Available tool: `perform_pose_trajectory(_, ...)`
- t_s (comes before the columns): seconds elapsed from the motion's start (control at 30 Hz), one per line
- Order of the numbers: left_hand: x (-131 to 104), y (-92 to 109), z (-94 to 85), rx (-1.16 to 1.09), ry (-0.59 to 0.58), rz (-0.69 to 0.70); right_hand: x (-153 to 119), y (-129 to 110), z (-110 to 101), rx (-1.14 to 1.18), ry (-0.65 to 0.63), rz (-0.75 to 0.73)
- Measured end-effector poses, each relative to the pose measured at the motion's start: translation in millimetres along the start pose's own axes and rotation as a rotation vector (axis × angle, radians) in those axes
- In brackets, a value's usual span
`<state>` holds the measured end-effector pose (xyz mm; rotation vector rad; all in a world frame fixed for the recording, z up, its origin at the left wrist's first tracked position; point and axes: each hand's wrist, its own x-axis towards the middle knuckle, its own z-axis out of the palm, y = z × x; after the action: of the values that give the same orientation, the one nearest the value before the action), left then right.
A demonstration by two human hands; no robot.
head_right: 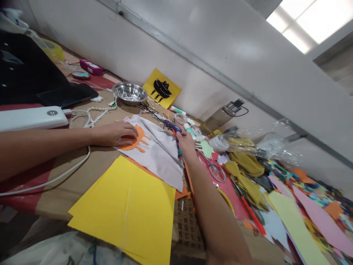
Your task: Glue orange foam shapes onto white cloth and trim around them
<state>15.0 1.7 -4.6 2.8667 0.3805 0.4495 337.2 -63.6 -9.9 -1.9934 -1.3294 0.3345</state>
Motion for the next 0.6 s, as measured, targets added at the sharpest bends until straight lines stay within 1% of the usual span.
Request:
perform_pose_trajectory(0.1, 0.1, 0.1, -0.2, 0.005, -0.009, 0.002, -0.6, -8.3, 2.9, 0.04, 0.079, 0.048)
perform_pose_trajectory(0.2, 0.2, -0.3, -0.1, 0.007, -0.008, 0.006, 1.3, -15.4, 7.0, 0.058, 0.117, 0.065)
perform_pose_trajectory(0.4, -0.6, 1.0, -1.5, 0.002, -0.02, -0.004, 8.4, -17.6, 8.8, -0.014, 0.226, 0.102)
perform_pose_trajectory(0.47, -0.7, 1.5, -2.0, 0.002, -0.02, 0.002, 9.7, -16.7, 10.5, -0.032, 0.239, 0.108)
perform_pose_trajectory(0.6, -0.5, 1.6, -2.2, -0.01, -0.016, 0.011, 15.7, -19.5, 19.6, -0.034, 0.208, 0.069)
